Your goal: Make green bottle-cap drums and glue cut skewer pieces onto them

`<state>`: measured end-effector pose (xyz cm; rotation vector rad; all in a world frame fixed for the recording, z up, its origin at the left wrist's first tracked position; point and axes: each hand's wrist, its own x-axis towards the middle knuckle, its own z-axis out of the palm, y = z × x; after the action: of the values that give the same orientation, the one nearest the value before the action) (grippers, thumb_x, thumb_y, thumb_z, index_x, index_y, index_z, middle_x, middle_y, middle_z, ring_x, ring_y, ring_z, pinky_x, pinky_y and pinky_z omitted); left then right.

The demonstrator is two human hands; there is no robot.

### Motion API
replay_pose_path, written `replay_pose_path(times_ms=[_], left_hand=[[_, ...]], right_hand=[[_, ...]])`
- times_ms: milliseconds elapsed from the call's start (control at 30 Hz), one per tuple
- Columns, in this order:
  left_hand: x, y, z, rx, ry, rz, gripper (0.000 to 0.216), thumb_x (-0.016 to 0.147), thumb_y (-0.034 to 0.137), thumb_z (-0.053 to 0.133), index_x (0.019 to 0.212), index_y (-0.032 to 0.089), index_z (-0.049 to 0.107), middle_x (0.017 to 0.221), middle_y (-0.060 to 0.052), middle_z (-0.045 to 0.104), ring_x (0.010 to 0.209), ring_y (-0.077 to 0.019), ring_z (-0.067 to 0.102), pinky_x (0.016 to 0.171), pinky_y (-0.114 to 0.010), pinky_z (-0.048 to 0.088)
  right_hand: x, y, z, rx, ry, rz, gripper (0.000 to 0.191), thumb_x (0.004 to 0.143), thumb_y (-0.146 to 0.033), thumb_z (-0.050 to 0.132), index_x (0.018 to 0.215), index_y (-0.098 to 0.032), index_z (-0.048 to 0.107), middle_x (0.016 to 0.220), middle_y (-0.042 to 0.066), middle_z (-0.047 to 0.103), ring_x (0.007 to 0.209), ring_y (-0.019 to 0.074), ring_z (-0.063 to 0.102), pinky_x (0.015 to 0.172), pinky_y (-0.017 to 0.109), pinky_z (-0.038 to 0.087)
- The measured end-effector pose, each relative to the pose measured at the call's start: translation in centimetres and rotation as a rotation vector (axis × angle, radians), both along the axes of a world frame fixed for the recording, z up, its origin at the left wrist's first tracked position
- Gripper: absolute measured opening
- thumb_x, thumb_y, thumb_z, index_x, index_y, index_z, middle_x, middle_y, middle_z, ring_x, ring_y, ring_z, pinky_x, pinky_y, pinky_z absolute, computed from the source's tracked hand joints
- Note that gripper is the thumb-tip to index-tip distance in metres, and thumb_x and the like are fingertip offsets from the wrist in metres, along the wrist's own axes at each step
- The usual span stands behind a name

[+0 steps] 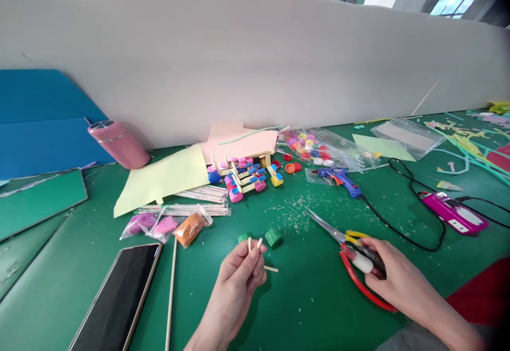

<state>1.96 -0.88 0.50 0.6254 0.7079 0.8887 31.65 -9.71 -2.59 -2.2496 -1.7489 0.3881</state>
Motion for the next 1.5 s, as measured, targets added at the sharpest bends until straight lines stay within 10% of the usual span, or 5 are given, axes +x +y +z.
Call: replay_pose_path(times_ms=[333, 433, 733, 1500], left_hand=[[-0.1, 0.0, -0.1, -0.028, -0.041, 0.002, 0.017, 0.085, 0.024, 0.052, 0.076, 0.012, 0.06, 0.053, 0.008, 0.025, 0.046, -0.0056, 0.017, 0.047, -0.023, 0.015], [-0.1, 0.0, -0.2, 0.001, -0.039, 0.003, 0.019, 0.086, 0.026, 0.051, 0.075, 0.014, 0.059, 0.053, 0.008, 0.025, 0.046, -0.0058, 0.017, 0.048, -0.023, 0.016], [-0.4, -0.1, -0.3, 0.078, 0.011, 0.015, 0.018, 0.082, 0.032, 0.058, 0.078, 0.016, 0.065, 0.052, 0.007, 0.032, 0.049, -0.0071, 0.024, 0.05, -0.024, 0.018], [-0.9, -0.2, -0.5, 0.233, 0.232, -0.058, 0.023, 0.081, 0.039, 0.058, 0.078, 0.017, 0.064, 0.057, 0.004, 0.035, 0.054, -0.0099, 0.029, 0.05, -0.025, 0.021]], right_hand=[[-7.9, 1.3, 4.5, 0.077, 0.673, 0.129, 0.037, 0.075, -0.019, 0.049, 0.112, -0.022, 0.044, 0.115, 0.011, 0.052, 0.103, 0.0224, 0.058, 0.079, 0.027, 0.053], [-10.4, 1.8, 5.0, 0.023, 0.808, 0.094, 0.031, 0.076, -0.026, 0.053, 0.106, -0.022, 0.045, 0.096, 0.006, 0.056, 0.078, 0.0177, 0.064, 0.066, 0.025, 0.056], [-10.3, 1.5, 5.0, -0.056, 0.415, 0.26, 0.058, 0.069, -0.022, 0.059, 0.122, -0.021, 0.035, 0.12, 0.013, 0.047, 0.099, 0.0251, 0.058, 0.078, 0.033, 0.051], [-11.2, 1.3, 6.2, -0.127, 0.56, 0.236, 0.048, 0.064, -0.013, 0.057, 0.11, -0.02, 0.043, 0.097, 0.006, 0.055, 0.076, 0.0166, 0.06, 0.067, 0.025, 0.05]])
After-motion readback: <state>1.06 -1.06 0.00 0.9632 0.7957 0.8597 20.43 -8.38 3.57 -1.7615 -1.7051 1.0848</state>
